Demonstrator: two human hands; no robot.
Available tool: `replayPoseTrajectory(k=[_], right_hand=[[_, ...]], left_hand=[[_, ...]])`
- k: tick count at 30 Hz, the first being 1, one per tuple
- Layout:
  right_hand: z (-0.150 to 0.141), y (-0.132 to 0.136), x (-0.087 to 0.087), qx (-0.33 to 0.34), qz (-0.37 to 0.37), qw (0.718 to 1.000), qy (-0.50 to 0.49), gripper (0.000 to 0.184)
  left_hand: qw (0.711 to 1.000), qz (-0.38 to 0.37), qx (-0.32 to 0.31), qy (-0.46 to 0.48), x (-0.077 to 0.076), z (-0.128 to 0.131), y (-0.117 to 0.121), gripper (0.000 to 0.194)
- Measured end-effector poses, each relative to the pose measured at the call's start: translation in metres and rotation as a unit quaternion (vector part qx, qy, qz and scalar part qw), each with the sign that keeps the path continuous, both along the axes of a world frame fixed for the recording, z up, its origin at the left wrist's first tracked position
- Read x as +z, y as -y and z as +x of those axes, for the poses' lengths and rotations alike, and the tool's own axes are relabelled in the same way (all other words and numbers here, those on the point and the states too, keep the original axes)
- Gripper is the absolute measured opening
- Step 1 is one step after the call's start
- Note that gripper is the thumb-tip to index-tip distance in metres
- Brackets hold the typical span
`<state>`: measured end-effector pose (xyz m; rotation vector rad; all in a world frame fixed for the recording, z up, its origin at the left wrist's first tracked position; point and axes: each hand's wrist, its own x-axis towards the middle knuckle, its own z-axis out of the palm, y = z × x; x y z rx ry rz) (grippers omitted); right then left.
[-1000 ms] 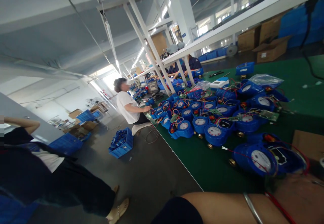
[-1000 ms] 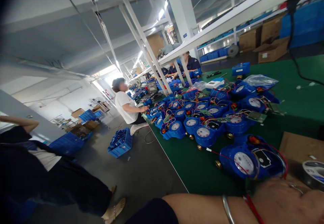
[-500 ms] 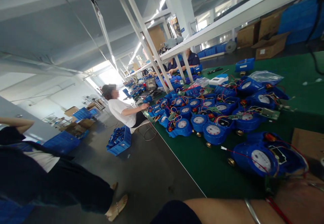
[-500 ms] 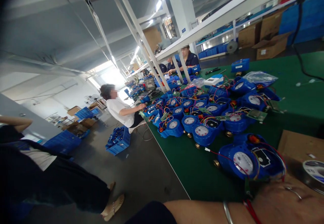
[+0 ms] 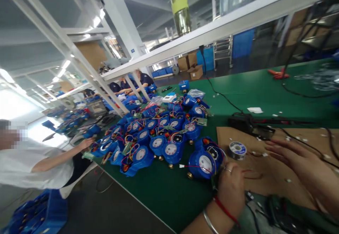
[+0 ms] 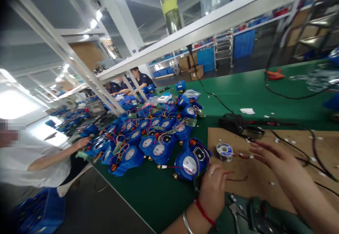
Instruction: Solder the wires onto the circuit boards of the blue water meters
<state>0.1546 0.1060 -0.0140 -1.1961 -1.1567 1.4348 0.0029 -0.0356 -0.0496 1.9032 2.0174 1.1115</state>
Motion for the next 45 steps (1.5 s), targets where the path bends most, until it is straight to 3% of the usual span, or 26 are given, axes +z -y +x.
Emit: replayPoseTrajectory(k=[3, 8, 14, 19, 23, 26, 30, 36, 45], right_hand=[[-0.013, -0.016, -0.003, -0.006, -0.051, 0.997, -0.055, 0.021], [-0.025, -0.057, -0.014, -0.052, -0.064, 0.992, -0.094, 0.015], [-0.043, -0.101, -0.023, -0.034, -0.106, 0.983, -0.146, 0.009], [-0.049, -0.118, -0.021, -0.055, -0.101, 0.979, -0.167, 0.005], [-0.030, -0.097, -0.006, -0.089, -0.055, 0.980, -0.167, 0.004], [-0.005, -0.064, 0.002, -0.111, 0.001, 0.982, -0.154, 0.014], [0.028, -0.014, -0.001, -0.143, 0.103, 0.978, -0.109, 0.021], [0.055, 0.032, -0.016, -0.032, 0.112, 0.993, 0.029, 0.016], [0.064, 0.038, -0.021, 0.053, 0.116, 0.983, 0.135, 0.014]], left_hand=[[1.000, 0.002, 0.004, 0.024, 0.003, 0.002, 0.000, 0.019], [0.999, 0.008, -0.015, 0.044, -0.003, 0.000, -0.006, 0.020], [1.000, 0.007, -0.024, 0.018, -0.007, -0.003, -0.009, 0.016], [1.000, -0.012, -0.016, 0.012, -0.007, -0.007, -0.010, 0.016], [1.000, -0.011, -0.012, 0.009, -0.005, -0.006, -0.011, 0.015], [1.000, -0.018, -0.006, 0.006, -0.005, -0.004, -0.012, 0.013], [0.999, -0.037, -0.019, -0.007, -0.005, -0.001, -0.018, 0.011], [0.997, -0.079, -0.008, -0.020, -0.003, 0.005, -0.033, 0.011], [0.998, -0.061, -0.015, 0.006, -0.009, 0.005, -0.037, 0.009]])
